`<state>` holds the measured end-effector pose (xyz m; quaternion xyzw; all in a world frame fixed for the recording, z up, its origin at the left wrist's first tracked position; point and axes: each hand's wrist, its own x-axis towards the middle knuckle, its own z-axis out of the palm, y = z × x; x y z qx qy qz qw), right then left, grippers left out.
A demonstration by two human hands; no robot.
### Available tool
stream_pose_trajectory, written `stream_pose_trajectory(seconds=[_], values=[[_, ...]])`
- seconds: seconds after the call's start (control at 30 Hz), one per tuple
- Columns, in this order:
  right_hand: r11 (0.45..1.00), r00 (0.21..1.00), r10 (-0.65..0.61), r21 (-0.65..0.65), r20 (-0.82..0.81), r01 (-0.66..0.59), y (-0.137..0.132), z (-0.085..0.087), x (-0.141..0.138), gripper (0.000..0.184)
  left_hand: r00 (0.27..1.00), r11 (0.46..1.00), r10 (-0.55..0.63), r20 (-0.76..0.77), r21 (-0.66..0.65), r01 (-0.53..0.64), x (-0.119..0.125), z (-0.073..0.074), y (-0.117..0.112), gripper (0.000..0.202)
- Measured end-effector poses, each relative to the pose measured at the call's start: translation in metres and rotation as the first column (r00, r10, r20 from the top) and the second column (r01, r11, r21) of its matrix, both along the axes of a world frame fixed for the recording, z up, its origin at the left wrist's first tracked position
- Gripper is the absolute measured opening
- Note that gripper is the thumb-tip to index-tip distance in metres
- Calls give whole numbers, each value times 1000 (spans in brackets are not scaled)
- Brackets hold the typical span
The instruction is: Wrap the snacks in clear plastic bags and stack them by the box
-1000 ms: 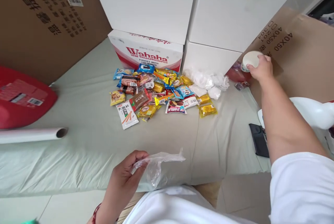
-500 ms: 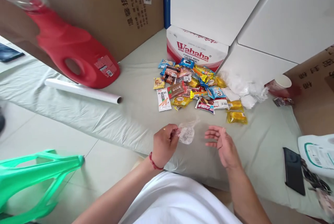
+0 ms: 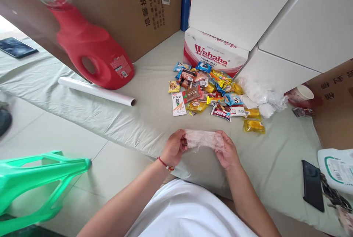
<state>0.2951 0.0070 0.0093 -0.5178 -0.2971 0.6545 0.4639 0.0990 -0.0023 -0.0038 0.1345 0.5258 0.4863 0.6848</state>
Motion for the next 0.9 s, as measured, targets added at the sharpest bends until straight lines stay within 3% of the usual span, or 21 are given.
stream_pose_trajectory(seconds=[0.07,0.17,0.27,0.33,0.43,0.53,0.63,0.7,0.77,0.8,0.83,0.9], values=[[992,991,-94,-94,-93,86,0,0,1,31,997,999,-26,-71,25,27,-2,-1,-3,31],[970,977,-191,-172,-97,173,2,1,2,34,962,987,45,-269,161,-1,-4,2,-9,27],[980,990,-126,-162,-67,114,1,4,3,39,929,905,101,-357,420,63,-7,9,-11,46],[990,998,-43,-133,-54,35,-1,5,2,41,923,844,53,-382,511,163,-7,13,-7,57],[995,999,47,-91,-20,-48,-4,5,2,42,915,884,-89,-393,393,254,-4,10,9,61],[993,999,46,-112,-5,-46,-4,3,5,45,923,940,-149,-356,237,243,0,-5,27,45],[989,1000,24,-145,20,-21,-3,1,9,48,911,955,-46,-409,249,160,1,-19,34,38],[990,999,16,-143,52,-9,-2,0,12,50,807,941,139,-574,331,74,0,-19,30,35],[991,996,-1,-130,87,12,-3,-1,13,50,605,871,356,-712,488,63,-3,-12,22,28],[992,995,-9,-121,103,22,-3,-1,13,50,531,813,421,-736,565,139,-3,-6,16,20],[993,993,-14,-111,119,27,-3,-1,12,50,504,739,445,-740,621,261,-3,0,11,11],[995,990,-11,-92,143,24,-4,-2,11,49,543,541,377,-750,654,528,1,11,1,9]])
